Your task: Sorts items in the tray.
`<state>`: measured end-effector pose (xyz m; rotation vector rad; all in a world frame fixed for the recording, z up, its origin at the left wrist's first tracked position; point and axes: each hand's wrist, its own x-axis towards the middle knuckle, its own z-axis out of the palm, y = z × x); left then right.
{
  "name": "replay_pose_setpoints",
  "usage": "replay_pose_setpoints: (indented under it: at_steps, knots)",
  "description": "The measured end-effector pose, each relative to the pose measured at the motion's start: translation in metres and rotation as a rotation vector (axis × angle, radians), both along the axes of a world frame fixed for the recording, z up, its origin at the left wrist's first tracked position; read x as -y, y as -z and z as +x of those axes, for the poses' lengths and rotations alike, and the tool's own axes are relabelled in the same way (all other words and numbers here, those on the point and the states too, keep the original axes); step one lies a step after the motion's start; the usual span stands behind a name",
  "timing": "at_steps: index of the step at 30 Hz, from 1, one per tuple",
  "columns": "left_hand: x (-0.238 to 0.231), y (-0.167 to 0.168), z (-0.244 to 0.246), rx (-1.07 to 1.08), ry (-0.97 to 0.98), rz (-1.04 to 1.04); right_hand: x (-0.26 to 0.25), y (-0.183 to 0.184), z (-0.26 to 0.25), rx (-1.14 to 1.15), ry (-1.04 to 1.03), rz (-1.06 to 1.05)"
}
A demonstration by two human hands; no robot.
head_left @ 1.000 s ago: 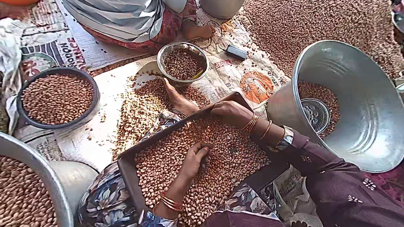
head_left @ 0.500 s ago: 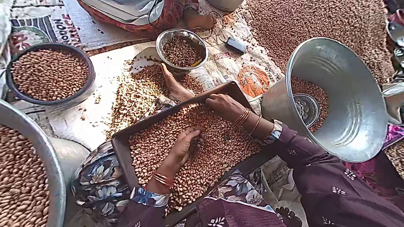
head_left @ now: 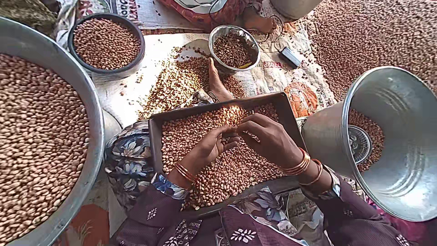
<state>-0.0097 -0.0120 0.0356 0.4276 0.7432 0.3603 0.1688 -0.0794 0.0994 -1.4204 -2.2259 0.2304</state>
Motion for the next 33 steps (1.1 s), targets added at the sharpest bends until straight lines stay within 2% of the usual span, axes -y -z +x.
replay_pose_setpoints:
  at_steps: [2,4,7,10,12,14,18,21,24,26,30,33]
  knots:
    - [-0.010,-0.004,-0.014,-0.033,-0.009,0.154,0.005,-0.004,-0.013,0.011,-0.031,0.012]
    - [-0.018,-0.012,-0.035,-0.137,-0.055,0.437,0.010,-0.002,-0.032,0.009,-0.129,-0.057]
    - [-0.027,-0.020,-0.066,-0.588,-0.057,1.057,0.020,0.017,-0.076,0.026,-0.443,-0.216]
    - [-0.054,-0.012,-0.068,-0.920,0.165,1.540,0.035,0.044,-0.128,0.095,-0.743,-0.247]
    - [-0.062,0.002,-0.064,-0.960,0.268,1.719,0.046,0.054,-0.159,0.204,-0.836,-0.278]
    - [-0.062,0.012,-0.060,-0.981,0.287,1.833,0.049,0.053,-0.182,0.352,-0.861,-0.344]
    - [-0.056,0.017,-0.053,-1.009,0.283,1.926,0.039,0.039,-0.194,0.503,-0.814,-0.521]
    - [-0.058,0.020,-0.049,-1.004,0.366,1.917,0.030,0.040,-0.190,0.537,-0.774,-0.612]
    - [-0.054,0.015,-0.043,-1.006,0.438,1.881,0.024,0.043,-0.188,0.540,-0.742,-0.633]
    - [-0.048,0.008,-0.042,-1.005,0.409,1.876,0.023,0.045,-0.182,0.517,-0.715,-0.633]
    - [-0.044,-0.013,-0.053,-0.904,0.309,1.674,0.024,0.034,-0.137,0.510,-0.596,-0.691]
    - [-0.056,-0.010,-0.076,-0.768,0.090,1.462,0.028,0.027,-0.081,0.549,-0.383,-0.764]
